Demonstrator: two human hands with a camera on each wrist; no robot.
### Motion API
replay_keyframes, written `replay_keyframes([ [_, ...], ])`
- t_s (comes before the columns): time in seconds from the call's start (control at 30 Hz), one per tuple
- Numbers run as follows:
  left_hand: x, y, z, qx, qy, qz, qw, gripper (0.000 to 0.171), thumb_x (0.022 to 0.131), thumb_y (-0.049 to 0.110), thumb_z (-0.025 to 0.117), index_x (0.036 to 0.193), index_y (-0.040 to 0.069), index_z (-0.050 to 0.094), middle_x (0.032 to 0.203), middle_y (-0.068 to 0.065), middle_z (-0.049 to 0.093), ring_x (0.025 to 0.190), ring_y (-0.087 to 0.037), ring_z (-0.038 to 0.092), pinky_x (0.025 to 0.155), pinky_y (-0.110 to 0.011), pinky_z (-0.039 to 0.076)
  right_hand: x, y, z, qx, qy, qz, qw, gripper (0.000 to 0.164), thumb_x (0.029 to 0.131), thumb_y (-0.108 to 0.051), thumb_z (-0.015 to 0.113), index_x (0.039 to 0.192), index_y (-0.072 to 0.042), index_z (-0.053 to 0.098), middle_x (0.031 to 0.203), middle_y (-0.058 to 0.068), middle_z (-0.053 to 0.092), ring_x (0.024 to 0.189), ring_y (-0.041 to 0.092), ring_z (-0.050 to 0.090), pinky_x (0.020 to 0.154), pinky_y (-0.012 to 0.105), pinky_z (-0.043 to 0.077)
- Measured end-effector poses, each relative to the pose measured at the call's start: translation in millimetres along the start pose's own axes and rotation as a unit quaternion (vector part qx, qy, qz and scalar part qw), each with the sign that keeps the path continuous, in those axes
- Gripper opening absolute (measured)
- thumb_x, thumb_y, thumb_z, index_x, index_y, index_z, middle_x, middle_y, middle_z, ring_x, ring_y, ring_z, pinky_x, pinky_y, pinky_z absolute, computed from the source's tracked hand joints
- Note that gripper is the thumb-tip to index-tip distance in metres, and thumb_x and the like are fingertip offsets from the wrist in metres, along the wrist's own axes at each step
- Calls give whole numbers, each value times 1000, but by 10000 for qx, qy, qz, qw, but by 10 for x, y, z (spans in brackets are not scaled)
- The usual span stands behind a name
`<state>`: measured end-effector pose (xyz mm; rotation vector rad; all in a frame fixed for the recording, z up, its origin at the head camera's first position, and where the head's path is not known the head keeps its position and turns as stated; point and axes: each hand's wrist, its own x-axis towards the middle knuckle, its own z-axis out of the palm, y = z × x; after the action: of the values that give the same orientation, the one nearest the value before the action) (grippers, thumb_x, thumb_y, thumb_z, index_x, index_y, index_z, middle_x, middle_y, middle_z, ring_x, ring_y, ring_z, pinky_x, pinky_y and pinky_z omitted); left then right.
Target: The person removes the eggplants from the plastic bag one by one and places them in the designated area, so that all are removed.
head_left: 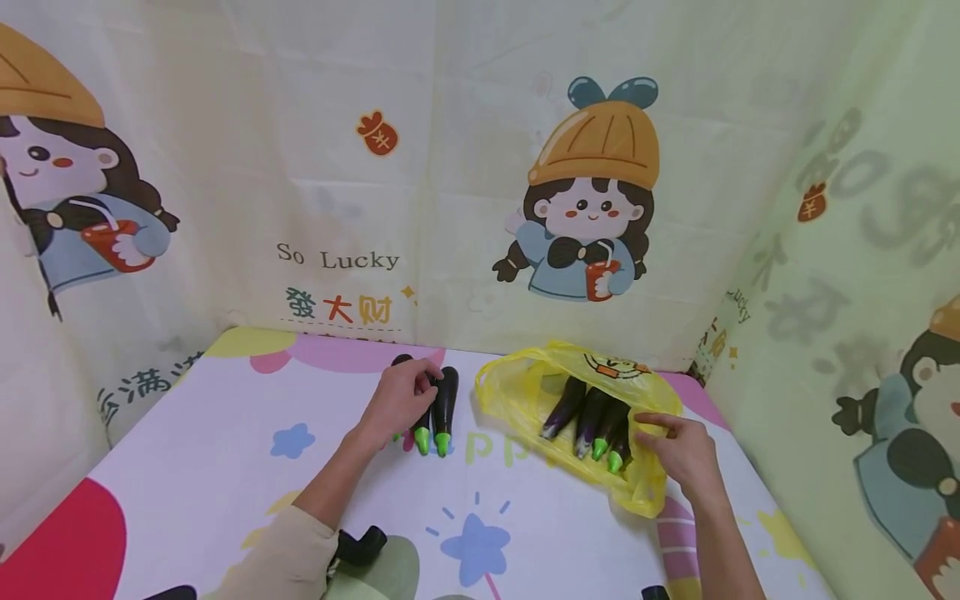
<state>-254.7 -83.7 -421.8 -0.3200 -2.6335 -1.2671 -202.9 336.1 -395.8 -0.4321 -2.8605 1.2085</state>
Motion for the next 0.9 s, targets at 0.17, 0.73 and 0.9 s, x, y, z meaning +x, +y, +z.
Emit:
replay_keyframes([
  [0.17, 44, 78, 106, -47, -270, 212, 9994, 17, 94, 6, 71, 110, 11, 74, 82, 0, 62, 77, -16, 56, 69, -27, 51, 4, 3, 3, -2, 43, 18, 10000, 39, 97, -21, 71, 132, -5, 71, 144, 32, 54, 115, 38, 51, 72, 29, 49],
  [0.73, 192, 330, 403, -156, -959, 699, 9928, 18, 97, 9, 68, 112, 14, 75, 91, 1, 70, 82, -13, 61, 76, -28, 53, 4, 16, -5, 62, 88, -72, 9999, 37, 97, -20, 72, 131, -5, 72, 141, 31, 57, 112, 37, 51, 69, 30, 48],
  [0.9, 227, 398, 501, -191, -1133, 847, 9898, 18, 97, 8, 68, 112, 15, 75, 94, 0, 72, 83, -13, 63, 77, -27, 55, 3, 17, -4, 38, 112, -67, 9999, 37, 97, -20, 71, 130, -5, 72, 139, 31, 58, 111, 36, 51, 68, 30, 47],
])
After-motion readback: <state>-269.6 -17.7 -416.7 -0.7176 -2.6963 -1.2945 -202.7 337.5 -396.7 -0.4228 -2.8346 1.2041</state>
